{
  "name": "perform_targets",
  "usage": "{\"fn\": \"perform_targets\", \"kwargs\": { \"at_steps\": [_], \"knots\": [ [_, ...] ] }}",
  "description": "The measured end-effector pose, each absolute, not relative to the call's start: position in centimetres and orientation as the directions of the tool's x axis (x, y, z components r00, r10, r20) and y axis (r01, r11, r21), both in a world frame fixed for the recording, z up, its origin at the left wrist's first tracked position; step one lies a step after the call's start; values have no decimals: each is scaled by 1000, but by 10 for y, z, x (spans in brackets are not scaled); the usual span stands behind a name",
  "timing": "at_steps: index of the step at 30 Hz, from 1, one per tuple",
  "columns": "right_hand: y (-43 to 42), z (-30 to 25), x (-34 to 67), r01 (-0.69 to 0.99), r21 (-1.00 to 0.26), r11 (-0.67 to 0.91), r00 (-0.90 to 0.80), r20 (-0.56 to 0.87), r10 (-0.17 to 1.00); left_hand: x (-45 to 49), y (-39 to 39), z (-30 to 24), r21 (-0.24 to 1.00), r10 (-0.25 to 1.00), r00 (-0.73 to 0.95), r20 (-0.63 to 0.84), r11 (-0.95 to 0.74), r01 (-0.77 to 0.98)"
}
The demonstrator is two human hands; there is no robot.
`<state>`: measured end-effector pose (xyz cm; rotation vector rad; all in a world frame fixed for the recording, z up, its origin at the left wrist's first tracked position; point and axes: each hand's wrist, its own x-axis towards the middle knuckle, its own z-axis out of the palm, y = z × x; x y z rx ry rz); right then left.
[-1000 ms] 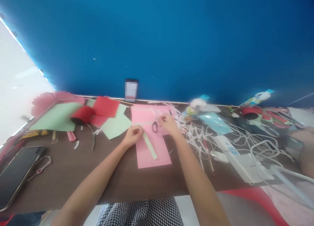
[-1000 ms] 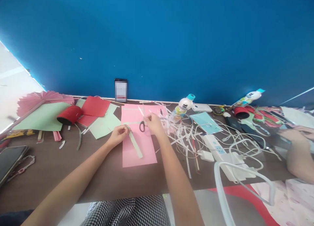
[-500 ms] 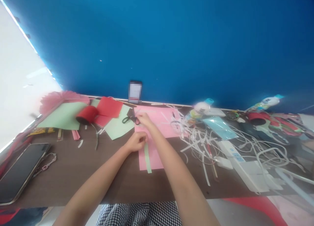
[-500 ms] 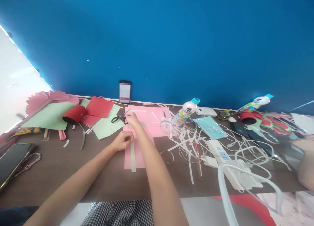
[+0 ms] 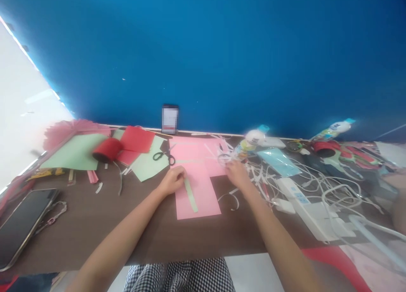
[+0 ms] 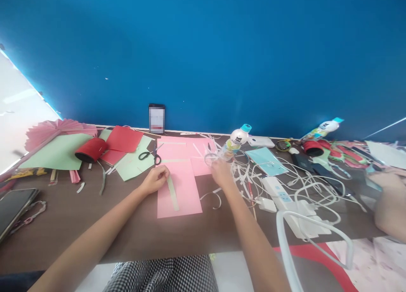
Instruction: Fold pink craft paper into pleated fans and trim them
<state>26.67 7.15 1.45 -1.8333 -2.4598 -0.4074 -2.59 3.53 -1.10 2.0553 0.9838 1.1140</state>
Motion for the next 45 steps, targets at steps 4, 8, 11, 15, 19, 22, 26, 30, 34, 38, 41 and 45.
{"fn": "perform_targets", "kwargs": {
  "at_steps": [4, 8, 11, 15, 19, 22, 26, 30, 34, 38, 41, 45],
  "knots": [
    [61, 22, 261, 942, 128, 310, -333, 449, 829, -26, 38, -16, 757, 813, 302, 498, -577, 306],
    [45, 29, 214, 847, -186, 498, -267, 661, 701, -26, 42, -23, 747, 827, 178, 533, -559, 360],
    [33, 18, 174, 741, -378, 554, -117, 741, 662, -26, 42, -23, 739, 832, 115, 542, -538, 406],
    [22, -1, 140, 630, -538, 560, -117, 647, 753, -26, 38, -18, 723, 799, 234, 553, -600, 342],
    [16, -6, 134, 577, -581, 574, -204, 578, 790, -25, 38, -18, 711, 761, 335, 555, -644, 283],
    [14, -4, 138, 602, -557, 572, -161, 617, 770, -25, 38, -18, 711, 758, 357, 546, -645, 282],
    [18, -1, 150, 697, -475, 537, -69, 701, 710, -26, 36, -17, 756, 799, 323, 507, -592, 279],
    [27, 2, 173, 860, -379, 342, 8, 680, 733, -27, 37, -17, 806, 838, 264, 477, -537, 249],
    [35, -1, 199, 946, -300, 121, 72, 560, 825, -28, 39, -18, 806, 835, 269, 480, -541, 239],
    [37, -5, 210, 957, -287, 40, 111, 491, 864, -31, 38, -19, 779, 811, 303, 500, -574, 251],
    [34, -4, 196, 914, -315, 257, -41, 558, 829, -29, 35, -16, 729, 749, 417, 515, -639, 246],
    [25, -1, 166, 749, -337, 570, -332, 554, 764, -28, 28, 8, 728, 677, 579, 455, -657, 196]
  ]
}}
